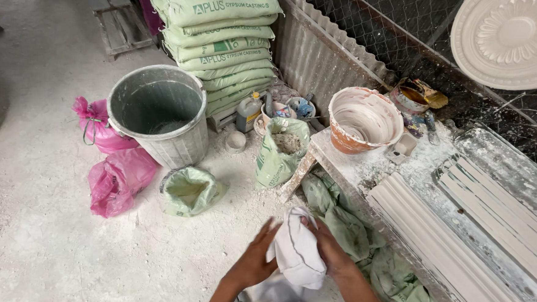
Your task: The person washes hands at a tap, dries them with a cloth, then uses a scraper to remove residue from stacked white decorative moldings. The person works along the length of the moldings, scraping off dried material and debris.
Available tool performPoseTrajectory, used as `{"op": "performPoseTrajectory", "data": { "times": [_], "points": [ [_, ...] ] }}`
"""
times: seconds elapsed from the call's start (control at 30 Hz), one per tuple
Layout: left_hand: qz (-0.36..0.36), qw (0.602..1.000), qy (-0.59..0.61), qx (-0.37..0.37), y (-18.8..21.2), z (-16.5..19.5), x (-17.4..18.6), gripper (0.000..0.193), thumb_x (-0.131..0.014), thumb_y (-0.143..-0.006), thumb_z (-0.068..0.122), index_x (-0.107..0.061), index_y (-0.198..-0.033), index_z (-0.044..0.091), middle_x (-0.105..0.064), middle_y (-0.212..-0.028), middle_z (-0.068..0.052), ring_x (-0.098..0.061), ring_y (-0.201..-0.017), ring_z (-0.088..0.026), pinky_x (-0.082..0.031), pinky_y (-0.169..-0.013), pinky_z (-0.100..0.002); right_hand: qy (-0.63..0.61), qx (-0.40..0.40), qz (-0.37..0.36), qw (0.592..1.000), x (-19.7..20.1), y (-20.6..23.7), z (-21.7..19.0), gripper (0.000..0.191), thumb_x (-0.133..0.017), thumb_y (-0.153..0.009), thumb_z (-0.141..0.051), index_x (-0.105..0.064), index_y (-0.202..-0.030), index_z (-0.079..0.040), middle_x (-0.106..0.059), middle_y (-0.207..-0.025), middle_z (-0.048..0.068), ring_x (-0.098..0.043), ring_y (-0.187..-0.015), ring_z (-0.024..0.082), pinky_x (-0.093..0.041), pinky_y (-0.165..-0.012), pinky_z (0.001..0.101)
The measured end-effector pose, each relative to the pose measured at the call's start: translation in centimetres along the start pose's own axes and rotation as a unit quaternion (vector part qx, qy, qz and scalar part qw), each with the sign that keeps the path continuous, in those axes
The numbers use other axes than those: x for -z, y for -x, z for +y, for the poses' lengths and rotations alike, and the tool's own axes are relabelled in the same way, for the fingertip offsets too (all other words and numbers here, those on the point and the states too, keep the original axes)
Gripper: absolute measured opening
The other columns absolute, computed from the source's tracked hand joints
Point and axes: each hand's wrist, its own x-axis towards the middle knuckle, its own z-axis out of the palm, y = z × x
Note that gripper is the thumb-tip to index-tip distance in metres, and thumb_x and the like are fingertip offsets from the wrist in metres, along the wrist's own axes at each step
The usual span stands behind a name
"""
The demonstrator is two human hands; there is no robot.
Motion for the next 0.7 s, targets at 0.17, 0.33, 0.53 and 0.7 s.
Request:
{"op": "performPoseTrajectory", "data": {
  "times": [0.17, 0.33, 0.53, 0.7],
  "points": [
    [0.071, 0.99, 0.026, -0.12, -1.5, 2.8, 2.9, 0.037, -0.066, -0.092, 0.007, -0.068, -0.128, 0.0, -0.059, -0.147, -0.023, -0.053, -0.136, -0.04, -0.051, -0.105, -0.048, 0.146, 0.017, 0.036, 0.989, 4.3, 0.0, -3.8, 0.046, -0.054, -0.103, -0.046, -0.072, -0.108, -0.003, -0.058, -0.068, 0.003, -0.06, -0.055, 0.011, -0.053, -0.051, 0.0323],
    [-0.06, 0.996, -0.011, 0.068, 1.4, 5.9, 7.5, 0.027, -0.061, -0.099, 0.025, -0.072, -0.117, 0.007, -0.077, -0.082, -0.014, -0.071, -0.068, -0.023, -0.057, -0.067, -0.037, 0.429, 0.055, 0.239, 0.869, 8.0, 0.7, -9.2, 0.038, -0.062, -0.097, -0.036, -0.074, -0.108, -0.001, -0.074, -0.079, 0.009, -0.066, -0.073, 0.019, -0.056, -0.072, 0.0383],
    [-0.022, 0.945, 0.323, -0.042, -1.3, 9.2, 13.8, 0.036, -0.055, -0.099, 0.035, -0.069, -0.103, 0.003, -0.071, -0.08, -0.01, -0.066, -0.067, -0.018, -0.055, -0.061, -0.033, 0.634, 0.416, 0.293, 0.582, 7.9, -1.3, -13.5, 0.037, -0.053, -0.108, -0.034, -0.07, -0.099, -0.003, -0.061, -0.123, 0.023, -0.053, -0.109, 0.037, -0.047, -0.089, 0.0484],
    [-0.184, 0.925, 0.296, 0.152, -2.4, 6.1, 11.9, 0.035, -0.054, -0.099, 0.035, -0.069, -0.103, 0.003, -0.071, -0.081, -0.011, -0.066, -0.069, -0.019, -0.055, -0.063, -0.034, 0.284, 0.268, 0.357, 0.849, 7.9, -7.3, -13.2, 0.044, -0.057, -0.112, -0.041, -0.07, -0.111, 0.001, -0.065, -0.104, 0.014, -0.06, -0.093, 0.019, -0.052, -0.081, 0.0322]
  ]
}}
